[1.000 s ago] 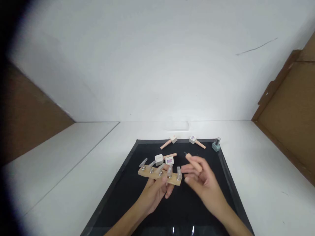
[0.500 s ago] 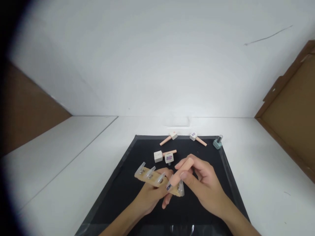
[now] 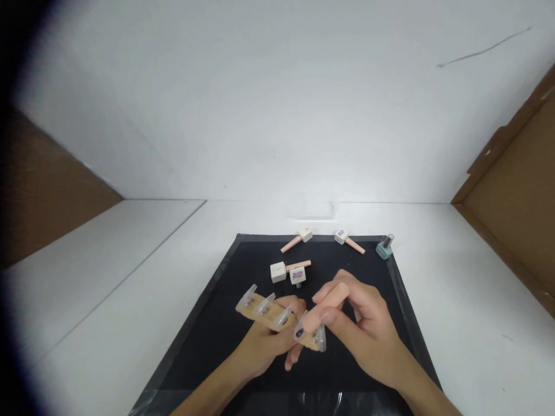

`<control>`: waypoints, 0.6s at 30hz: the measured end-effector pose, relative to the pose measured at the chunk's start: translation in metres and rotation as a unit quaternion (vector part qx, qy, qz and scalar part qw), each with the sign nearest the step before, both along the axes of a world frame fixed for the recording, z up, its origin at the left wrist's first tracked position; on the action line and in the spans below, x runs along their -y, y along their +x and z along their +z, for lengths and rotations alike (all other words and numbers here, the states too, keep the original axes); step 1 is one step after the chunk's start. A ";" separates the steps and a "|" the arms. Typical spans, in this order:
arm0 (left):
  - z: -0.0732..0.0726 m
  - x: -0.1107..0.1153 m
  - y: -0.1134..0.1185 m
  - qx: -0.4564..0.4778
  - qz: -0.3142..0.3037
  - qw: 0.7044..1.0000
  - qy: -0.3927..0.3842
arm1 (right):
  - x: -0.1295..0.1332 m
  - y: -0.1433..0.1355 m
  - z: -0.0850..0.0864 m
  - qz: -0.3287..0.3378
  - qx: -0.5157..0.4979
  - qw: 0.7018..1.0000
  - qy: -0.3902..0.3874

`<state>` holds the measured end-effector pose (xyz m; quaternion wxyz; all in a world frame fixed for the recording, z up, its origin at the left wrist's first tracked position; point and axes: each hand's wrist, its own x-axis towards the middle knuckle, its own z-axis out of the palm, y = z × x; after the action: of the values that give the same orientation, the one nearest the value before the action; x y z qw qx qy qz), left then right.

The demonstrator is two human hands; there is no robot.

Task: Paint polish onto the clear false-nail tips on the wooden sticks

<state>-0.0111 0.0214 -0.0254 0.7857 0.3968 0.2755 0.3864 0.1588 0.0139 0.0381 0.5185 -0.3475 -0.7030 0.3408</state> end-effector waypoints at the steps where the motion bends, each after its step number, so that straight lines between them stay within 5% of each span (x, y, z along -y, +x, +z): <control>1: 0.000 0.000 0.000 0.003 -0.005 1.000 0.003 | 0.000 0.000 0.000 0.007 0.008 1.000 -0.003; 8: -0.005 -0.001 -0.002 0.016 -0.029 0.999 0.011 | -0.003 0.004 -0.005 -0.050 -0.023 0.998 -0.012; 13: -0.012 0.000 -0.001 0.069 -0.051 0.996 0.005 | -0.005 0.005 -0.005 0.075 -0.205 0.971 -0.097; 18: -0.018 0.005 0.004 0.146 -0.087 0.985 -0.031 | -0.007 0.007 0.000 0.117 -0.219 0.952 -0.176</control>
<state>-0.0073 0.0162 -0.0437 0.8600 0.3340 0.1339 0.3618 0.1653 0.0206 0.0376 0.5471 -0.2653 -0.5364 0.5853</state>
